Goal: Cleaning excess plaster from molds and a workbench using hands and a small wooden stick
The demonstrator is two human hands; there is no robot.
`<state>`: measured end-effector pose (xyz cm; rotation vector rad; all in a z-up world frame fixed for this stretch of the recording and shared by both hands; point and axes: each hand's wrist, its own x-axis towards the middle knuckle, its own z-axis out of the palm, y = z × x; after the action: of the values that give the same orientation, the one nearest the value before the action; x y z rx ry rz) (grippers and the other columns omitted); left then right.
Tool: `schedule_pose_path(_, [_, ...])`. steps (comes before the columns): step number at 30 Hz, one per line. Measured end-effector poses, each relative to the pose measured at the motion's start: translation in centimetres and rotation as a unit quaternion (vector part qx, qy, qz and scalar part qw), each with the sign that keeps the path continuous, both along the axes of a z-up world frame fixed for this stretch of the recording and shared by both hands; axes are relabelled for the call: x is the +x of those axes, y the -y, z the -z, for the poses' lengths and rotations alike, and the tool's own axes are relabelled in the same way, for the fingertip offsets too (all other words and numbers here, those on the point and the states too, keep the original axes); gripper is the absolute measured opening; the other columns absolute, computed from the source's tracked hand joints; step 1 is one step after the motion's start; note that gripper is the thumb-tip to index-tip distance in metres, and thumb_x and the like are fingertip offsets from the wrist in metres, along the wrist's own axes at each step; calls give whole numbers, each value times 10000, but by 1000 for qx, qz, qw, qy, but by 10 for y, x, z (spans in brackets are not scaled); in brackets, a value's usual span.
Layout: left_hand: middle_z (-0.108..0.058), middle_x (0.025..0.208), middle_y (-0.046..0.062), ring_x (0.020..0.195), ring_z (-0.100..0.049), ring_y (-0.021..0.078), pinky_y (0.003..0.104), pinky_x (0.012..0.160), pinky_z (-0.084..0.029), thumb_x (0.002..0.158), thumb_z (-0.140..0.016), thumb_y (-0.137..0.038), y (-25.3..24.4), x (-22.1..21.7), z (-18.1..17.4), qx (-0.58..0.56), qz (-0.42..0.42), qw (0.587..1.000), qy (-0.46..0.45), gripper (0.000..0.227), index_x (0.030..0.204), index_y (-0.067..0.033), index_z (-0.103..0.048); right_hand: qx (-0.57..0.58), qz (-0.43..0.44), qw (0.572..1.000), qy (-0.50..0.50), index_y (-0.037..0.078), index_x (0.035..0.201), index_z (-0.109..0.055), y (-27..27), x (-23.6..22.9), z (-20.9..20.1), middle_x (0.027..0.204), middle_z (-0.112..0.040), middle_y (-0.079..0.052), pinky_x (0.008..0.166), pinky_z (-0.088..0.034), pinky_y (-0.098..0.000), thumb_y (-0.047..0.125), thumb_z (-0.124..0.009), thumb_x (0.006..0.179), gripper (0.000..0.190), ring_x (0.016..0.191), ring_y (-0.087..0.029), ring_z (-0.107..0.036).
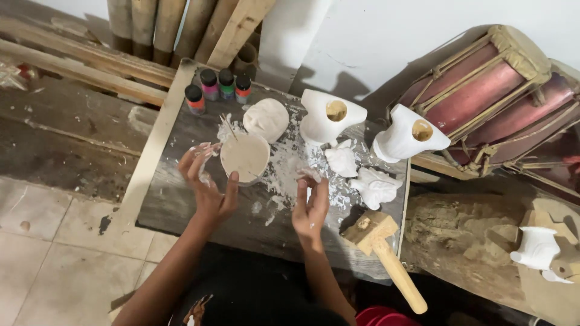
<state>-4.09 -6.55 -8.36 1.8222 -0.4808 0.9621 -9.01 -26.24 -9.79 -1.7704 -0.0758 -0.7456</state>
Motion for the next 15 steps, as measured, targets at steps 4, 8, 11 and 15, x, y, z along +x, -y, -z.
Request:
schedule_pose_path(4, [-253, 1369, 214, 1385, -309, 453, 566, 1123, -422, 981, -643, -166, -3, 23, 9, -82, 101, 991, -15, 634, 1429, -7, -224, 39, 1, 998, -48, -27, 1182, -591, -14, 3, 0, 1012, -684, -201, 856, -540, -429, 70, -493, 1057, 187, 937, -288, -685])
schedule_pose_path(8, [-212, 1414, 172, 1429, -224, 426, 598, 1154, -406, 938, -719, -286, -10, 39, 21, -105, 187, 976, -35, 809, 1472, -43, -162, 62, -38, 991, -115, -18, 1253, -597, -35, 6, -8, 1137, -702, -247, 919, -535, -503, 89, -481, 1069, 242, 1072, -346, -672])
schedule_pose_path(11, [-247, 1431, 231, 1413, -274, 455, 628, 1144, -401, 696, -902, -385, -20, 42, 50, -89, 232, 966, -71, 1169, 1478, -30, -109, 68, -57, 985, -151, -11, 1303, -614, -42, 4, 10, 1161, -706, -266, 951, -531, -562, 65, -465, 1057, 297, 1105, -401, -679])
schedule_pose_path(15, [-279, 1417, 194, 1373, -322, 449, 619, 1089, -442, 467, -1051, -454, -15, 46, 59, -12, 196, 980, -20, 1404, 1468, -59, -149, 62, -42, 981, -181, 10, 1280, -676, -31, -2, 83, 1010, -731, -201, 891, -542, -480, 9, -470, 1003, 345, 999, -238, -653])
